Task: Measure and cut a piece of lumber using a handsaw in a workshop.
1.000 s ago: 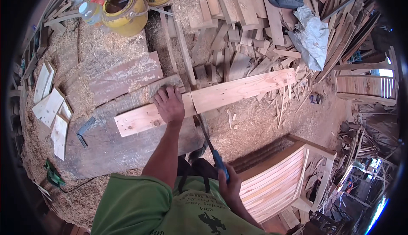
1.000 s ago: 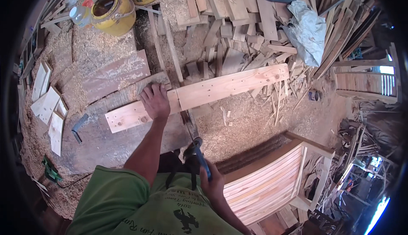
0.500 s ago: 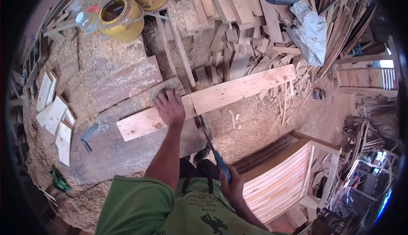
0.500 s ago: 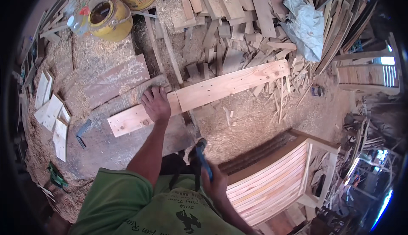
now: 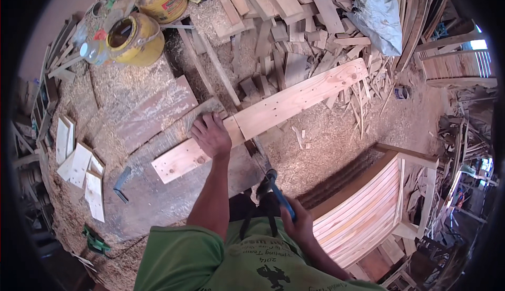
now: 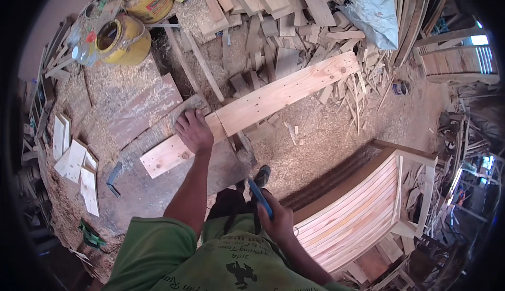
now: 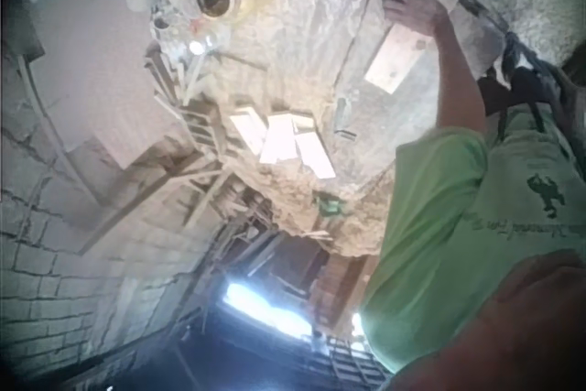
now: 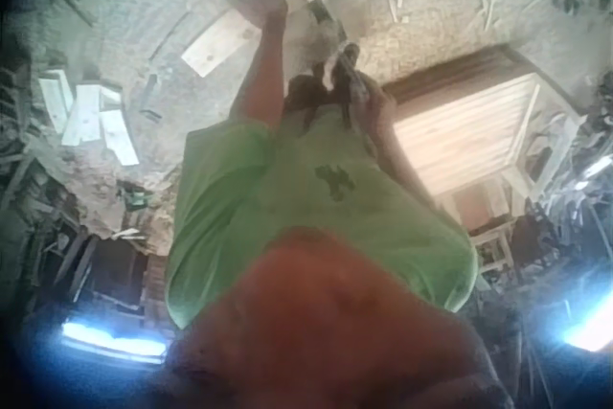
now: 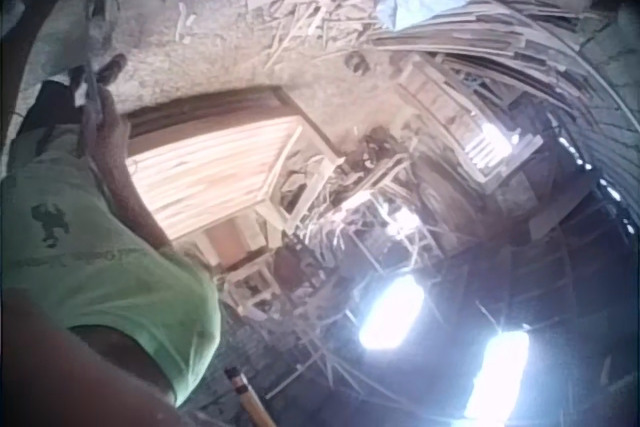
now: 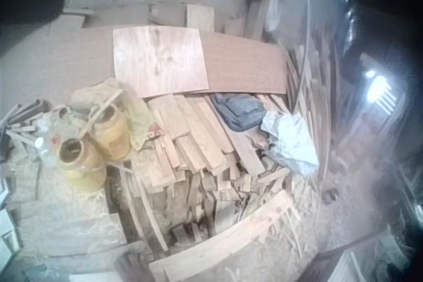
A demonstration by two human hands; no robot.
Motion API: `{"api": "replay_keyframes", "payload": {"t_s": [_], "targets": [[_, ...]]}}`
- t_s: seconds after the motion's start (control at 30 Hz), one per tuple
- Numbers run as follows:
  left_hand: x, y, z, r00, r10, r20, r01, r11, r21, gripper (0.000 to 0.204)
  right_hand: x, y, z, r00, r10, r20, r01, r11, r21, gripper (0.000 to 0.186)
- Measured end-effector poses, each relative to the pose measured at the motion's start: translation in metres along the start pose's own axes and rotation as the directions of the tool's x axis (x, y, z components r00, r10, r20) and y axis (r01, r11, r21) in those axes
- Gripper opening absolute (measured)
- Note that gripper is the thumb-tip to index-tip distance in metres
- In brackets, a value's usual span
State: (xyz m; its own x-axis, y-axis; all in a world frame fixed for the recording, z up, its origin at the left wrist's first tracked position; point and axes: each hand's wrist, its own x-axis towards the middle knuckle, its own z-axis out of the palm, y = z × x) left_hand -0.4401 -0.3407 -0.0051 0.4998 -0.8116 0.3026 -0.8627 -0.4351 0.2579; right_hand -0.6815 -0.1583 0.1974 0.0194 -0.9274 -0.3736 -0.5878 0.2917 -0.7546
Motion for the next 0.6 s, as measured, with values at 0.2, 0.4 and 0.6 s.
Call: {"api": "replay_keyframes", "payload": {"t_s": [0.2,0.4,0.6], "targets": [[-0.002,-0.001,-0.002,1.000,-0.013,0.023,0.013,1.000,0.013,0.029,0.190,-0.014,0.108,0.986,-0.163,-0.039,0.164,0.986,0.018,0.039],[-0.004,0.000,-0.002,1.000,-0.005,0.024,0.005,1.000,0.010,0.026,-0.008,0.003,-0.008,0.991,0.111,0.073,-0.114,0.992,0.044,0.041],[0.000,0.000,0.000,0.999,-0.028,0.038,0.028,1.000,0.008,0.028,0.120,-0.007,0.067,0.998,0.051,0.036,-0.049,0.998,-0.049,0.041]]}}
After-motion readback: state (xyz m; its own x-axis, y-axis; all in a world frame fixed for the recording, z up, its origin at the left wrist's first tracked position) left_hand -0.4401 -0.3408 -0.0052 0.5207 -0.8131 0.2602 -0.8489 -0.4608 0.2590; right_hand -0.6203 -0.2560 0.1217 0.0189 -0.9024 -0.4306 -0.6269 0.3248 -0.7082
